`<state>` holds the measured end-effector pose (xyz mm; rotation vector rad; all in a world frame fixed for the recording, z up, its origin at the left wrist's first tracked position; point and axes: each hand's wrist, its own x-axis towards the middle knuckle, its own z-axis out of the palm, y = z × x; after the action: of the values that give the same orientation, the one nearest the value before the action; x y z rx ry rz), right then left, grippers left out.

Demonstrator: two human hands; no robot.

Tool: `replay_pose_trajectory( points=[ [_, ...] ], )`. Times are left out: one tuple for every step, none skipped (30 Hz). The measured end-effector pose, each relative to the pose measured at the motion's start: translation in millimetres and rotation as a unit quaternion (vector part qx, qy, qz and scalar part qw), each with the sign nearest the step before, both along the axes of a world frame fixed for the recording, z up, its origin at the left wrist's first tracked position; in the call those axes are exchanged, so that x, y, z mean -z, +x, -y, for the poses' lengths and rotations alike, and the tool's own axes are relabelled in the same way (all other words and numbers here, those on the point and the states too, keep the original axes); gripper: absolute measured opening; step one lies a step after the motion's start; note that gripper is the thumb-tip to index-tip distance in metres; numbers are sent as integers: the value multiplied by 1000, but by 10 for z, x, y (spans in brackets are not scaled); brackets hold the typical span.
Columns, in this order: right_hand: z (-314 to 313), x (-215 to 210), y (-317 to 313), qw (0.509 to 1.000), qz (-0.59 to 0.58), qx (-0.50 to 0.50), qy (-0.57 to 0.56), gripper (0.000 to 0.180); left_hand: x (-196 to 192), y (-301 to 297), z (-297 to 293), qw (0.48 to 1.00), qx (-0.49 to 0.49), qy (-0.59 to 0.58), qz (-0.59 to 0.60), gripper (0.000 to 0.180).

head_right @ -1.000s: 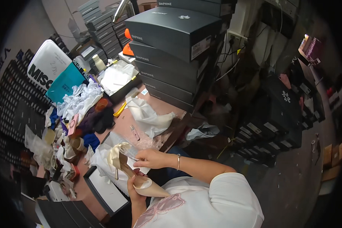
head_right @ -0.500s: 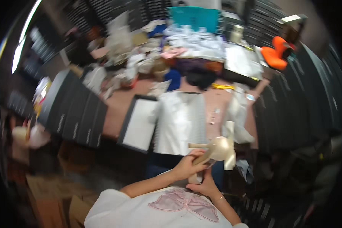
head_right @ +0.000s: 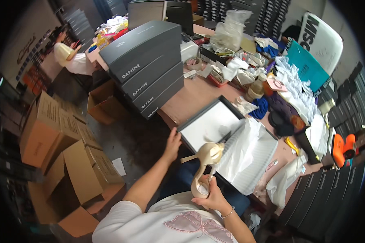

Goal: Inspecting, wrapping with tissue paper, and packing high-heeled shoes into branded boxes.

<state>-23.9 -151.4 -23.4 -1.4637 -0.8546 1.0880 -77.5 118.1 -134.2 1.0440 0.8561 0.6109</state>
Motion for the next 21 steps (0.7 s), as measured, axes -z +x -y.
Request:
replay_pose_trajectory(
  points=[
    [-26,-19,52,998,48,28,3,85,-45,128,99,998,47,-16,36,60],
    [-47,-45,88,994,92,51,8,86,-93,190,214,993,89,-30,67,58],
    [-113,-90,133,992,105,73,5,85,45,310,328,984,136,-51,100,57],
    [-196,-168,215,993,109,48,-3,91,187,394,462,971,185,-72,131,56],
    [-324,-251,267,990,130,54,7,90,214,453,576,970,174,-89,143,51],
    [-459,-330,321,986,152,59,18,88,190,504,691,969,162,-105,157,47],
    [-614,-353,356,980,188,55,39,87,190,478,748,967,149,-121,170,42],
    [-799,-463,355,975,205,74,51,86,221,393,751,969,160,-95,165,39],
    [-1023,-591,299,969,221,91,66,85,269,246,713,971,169,-68,157,37],
    [-1230,-674,235,963,236,106,81,84,325,78,668,972,175,-40,150,35],
    [-1422,-605,201,944,285,134,98,84,400,-104,641,979,170,-63,90,32],
    [-1636,-544,167,924,326,155,121,85,481,-296,609,982,166,-88,29,30],
    [-1814,-415,149,904,373,175,117,85,447,-502,559,983,163,-82,24,29],
    [-1974,-240,127,881,417,194,114,85,413,-709,520,984,159,-76,18,27],
    [-2132,-62,58,884,428,182,51,86,501,-894,495,985,144,-98,14,27],
    [-2281,147,11,883,438,170,-11,88,632,-1060,486,984,129,-119,11,27],
    [-2336,456,-23,886,441,106,-102,92,701,-1181,492,983,117,-142,7,27],
    [-2353,870,-44,892,417,85,-154,96,691,-1303,497,983,122,-136,-8,26],
    [-2401,959,-127,889,419,83,-166,97,660,-1424,446,985,120,-125,-23,25],
    [-2486,986,-166,884,424,84,-177,97,648,-1485,356,986,121,-112,-36,24],
    [-2558,901,-196,880,417,73,-215,98,649,-1572,356,987,117,-108,-11,24]
  ],
)
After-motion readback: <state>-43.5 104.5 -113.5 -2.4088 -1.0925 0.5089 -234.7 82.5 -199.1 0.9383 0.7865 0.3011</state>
